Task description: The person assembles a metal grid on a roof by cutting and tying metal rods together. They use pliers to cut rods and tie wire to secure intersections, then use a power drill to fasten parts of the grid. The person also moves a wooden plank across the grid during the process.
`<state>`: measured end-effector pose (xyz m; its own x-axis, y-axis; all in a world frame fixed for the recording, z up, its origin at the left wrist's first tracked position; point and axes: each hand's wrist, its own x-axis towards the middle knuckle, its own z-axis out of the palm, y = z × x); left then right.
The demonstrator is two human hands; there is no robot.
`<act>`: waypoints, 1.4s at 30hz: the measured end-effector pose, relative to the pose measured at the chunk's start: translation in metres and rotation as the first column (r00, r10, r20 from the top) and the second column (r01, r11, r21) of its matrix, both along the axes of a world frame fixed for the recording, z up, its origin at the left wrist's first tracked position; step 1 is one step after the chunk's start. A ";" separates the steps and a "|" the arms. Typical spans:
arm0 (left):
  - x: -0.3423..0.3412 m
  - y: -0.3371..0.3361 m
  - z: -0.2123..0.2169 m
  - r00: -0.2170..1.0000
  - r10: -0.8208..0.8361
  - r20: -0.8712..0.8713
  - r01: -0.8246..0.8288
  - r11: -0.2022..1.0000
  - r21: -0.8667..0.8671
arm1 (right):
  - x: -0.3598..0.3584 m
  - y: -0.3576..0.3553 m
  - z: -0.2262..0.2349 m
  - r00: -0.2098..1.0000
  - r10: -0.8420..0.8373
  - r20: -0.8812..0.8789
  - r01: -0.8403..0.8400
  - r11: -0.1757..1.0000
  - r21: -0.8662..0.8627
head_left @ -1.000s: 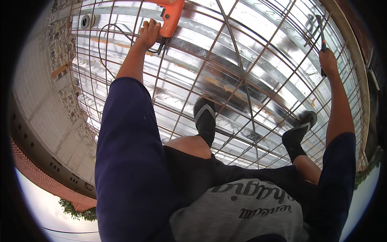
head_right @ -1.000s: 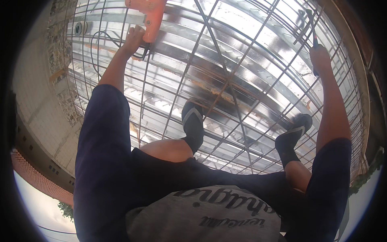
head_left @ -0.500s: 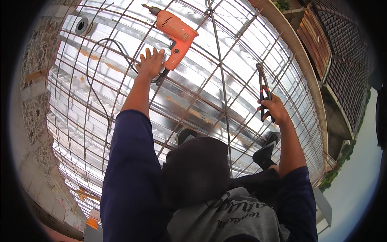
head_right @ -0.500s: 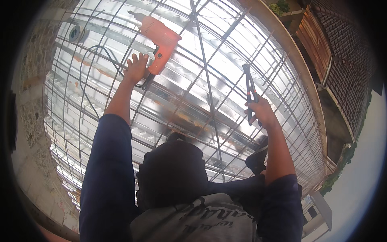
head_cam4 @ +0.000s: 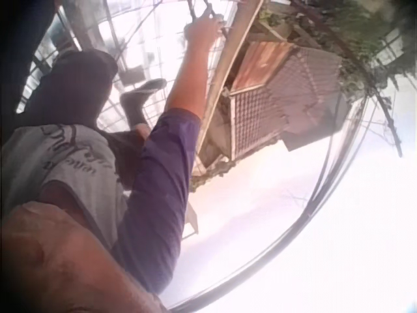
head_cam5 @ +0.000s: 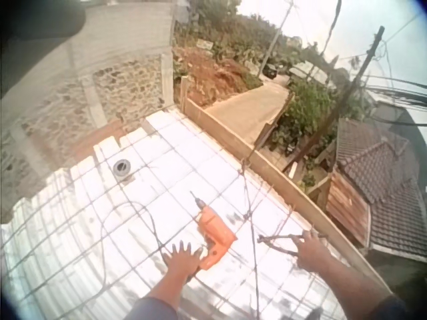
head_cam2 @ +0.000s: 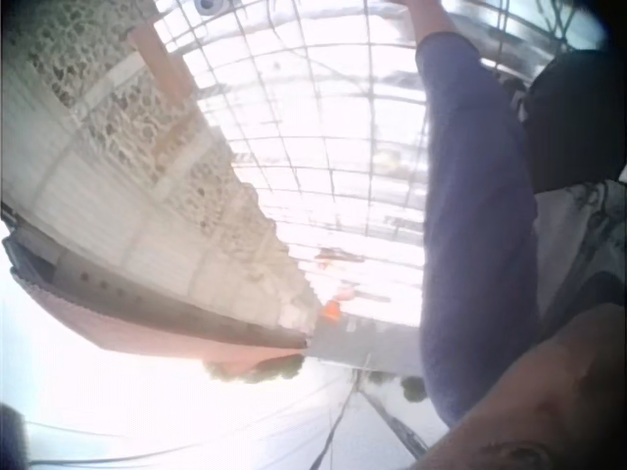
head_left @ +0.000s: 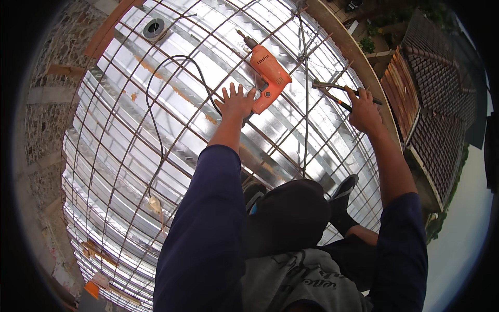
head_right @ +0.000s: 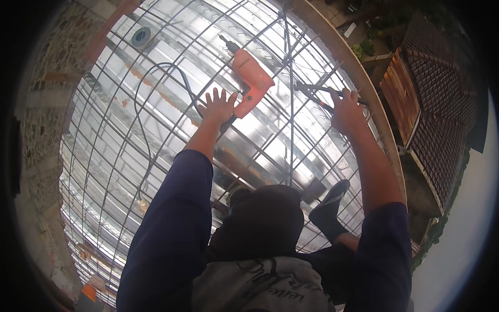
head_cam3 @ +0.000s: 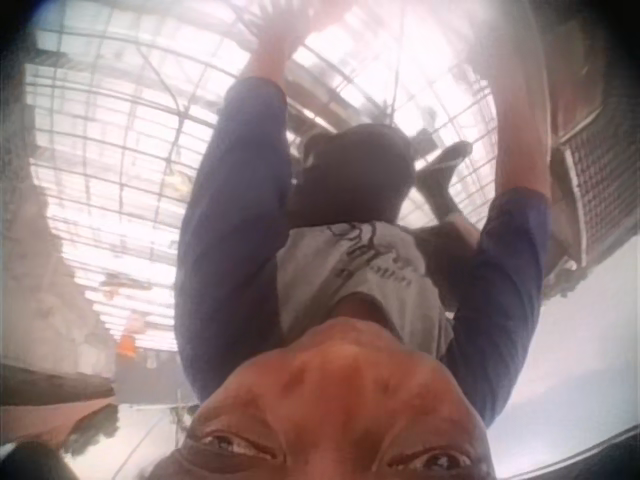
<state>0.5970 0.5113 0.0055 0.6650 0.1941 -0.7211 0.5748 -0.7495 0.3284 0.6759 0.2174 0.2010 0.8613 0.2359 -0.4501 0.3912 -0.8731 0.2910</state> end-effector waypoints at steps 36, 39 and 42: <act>0.003 0.012 0.004 0.970 -0.219 -0.101 0.219 0.976 -0.017 | 0.138 0.038 -0.041 0.897 0.440 0.042 -0.406 0.857 -0.318; 0.003 0.012 0.004 0.972 -0.213 -0.103 0.212 0.977 -0.018 | 0.145 0.046 -0.035 0.892 0.453 -0.002 -0.426 0.837 -0.343; 0.004 0.010 0.002 0.973 -0.209 -0.098 0.209 0.978 -0.019 | 0.147 0.048 -0.034 0.886 0.464 -0.013 -0.439 0.829 -0.347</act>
<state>0.6009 0.5216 0.0078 0.6156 0.0515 -0.7864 0.4357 -0.8537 0.2852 0.8233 0.2656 0.1666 0.7272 0.4540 -0.5149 0.6859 -0.4511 0.5710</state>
